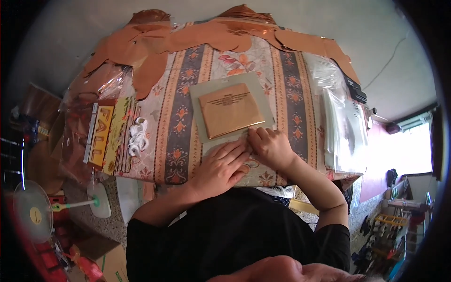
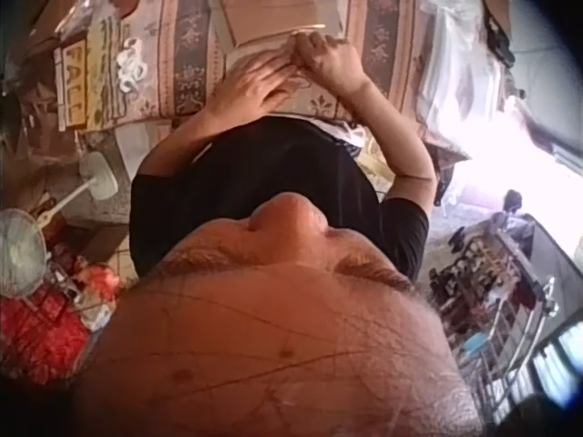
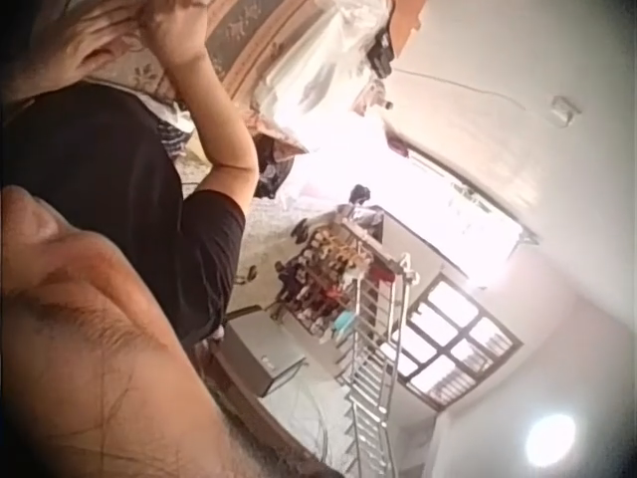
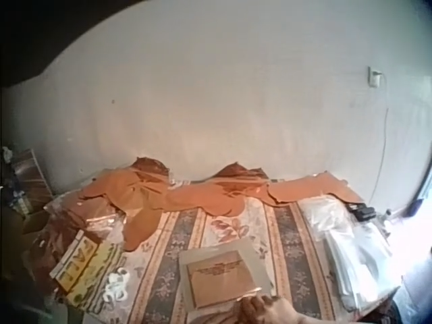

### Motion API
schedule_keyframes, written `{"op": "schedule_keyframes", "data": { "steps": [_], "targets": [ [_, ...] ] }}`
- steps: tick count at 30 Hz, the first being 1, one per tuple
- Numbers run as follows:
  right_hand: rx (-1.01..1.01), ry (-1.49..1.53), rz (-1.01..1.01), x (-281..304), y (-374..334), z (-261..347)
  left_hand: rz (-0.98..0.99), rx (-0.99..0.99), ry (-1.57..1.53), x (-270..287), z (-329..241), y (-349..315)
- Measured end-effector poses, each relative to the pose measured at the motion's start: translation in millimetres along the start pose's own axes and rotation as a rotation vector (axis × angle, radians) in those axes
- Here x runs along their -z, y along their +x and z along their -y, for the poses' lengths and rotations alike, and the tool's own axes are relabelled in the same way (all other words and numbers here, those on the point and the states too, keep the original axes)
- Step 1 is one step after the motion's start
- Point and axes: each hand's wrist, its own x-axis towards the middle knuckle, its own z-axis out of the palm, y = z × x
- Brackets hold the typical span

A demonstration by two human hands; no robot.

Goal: Package metallic foil decorations and balloons into plastic protective sleeves at a workstation.

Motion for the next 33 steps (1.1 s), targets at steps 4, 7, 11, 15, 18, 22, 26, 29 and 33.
{"op": "schedule_keyframes", "data": {
  "steps": [4, 7, 11, 15, 18, 22, 26, 29, 33],
  "targets": [
    [-0.063, 0.06, -0.023, 17, -24, -13, -0.084, -0.046, -0.08, 5, 6, 10],
    [-0.18, -0.01, 0.0, 37, -37, -44, -0.063, -0.043, -0.079, 8, 19, 24],
    [-0.466, -0.308, 0.062, 70, -30, -126, -0.209, 0.025, 0.119, 11, 36, 50],
    [-0.71, -0.449, 0.095, 71, -41, -225, -0.202, 0.008, 0.123, 0, 46, 56],
    [-0.685, -0.32, 0.0, 60, -38, -247, -0.283, -0.042, 0.14, -5, 48, 55],
    [-0.626, -0.303, 0.075, 40, -34, -280, -0.354, -0.073, 0.124, -9, 51, 58],
    [-0.459, -0.557, 0.152, 41, -23, -277, -0.381, -0.049, 0.047, -13, 56, 58],
    [-0.4, -0.513, 0.119, 57, -24, -262, -0.39, -0.034, 0.052, -13, 57, 56],
    [-0.448, -0.524, 0.176, 77, -39, -240, -0.39, -0.011, 0.024, -14, 60, 57]
  ]
}}
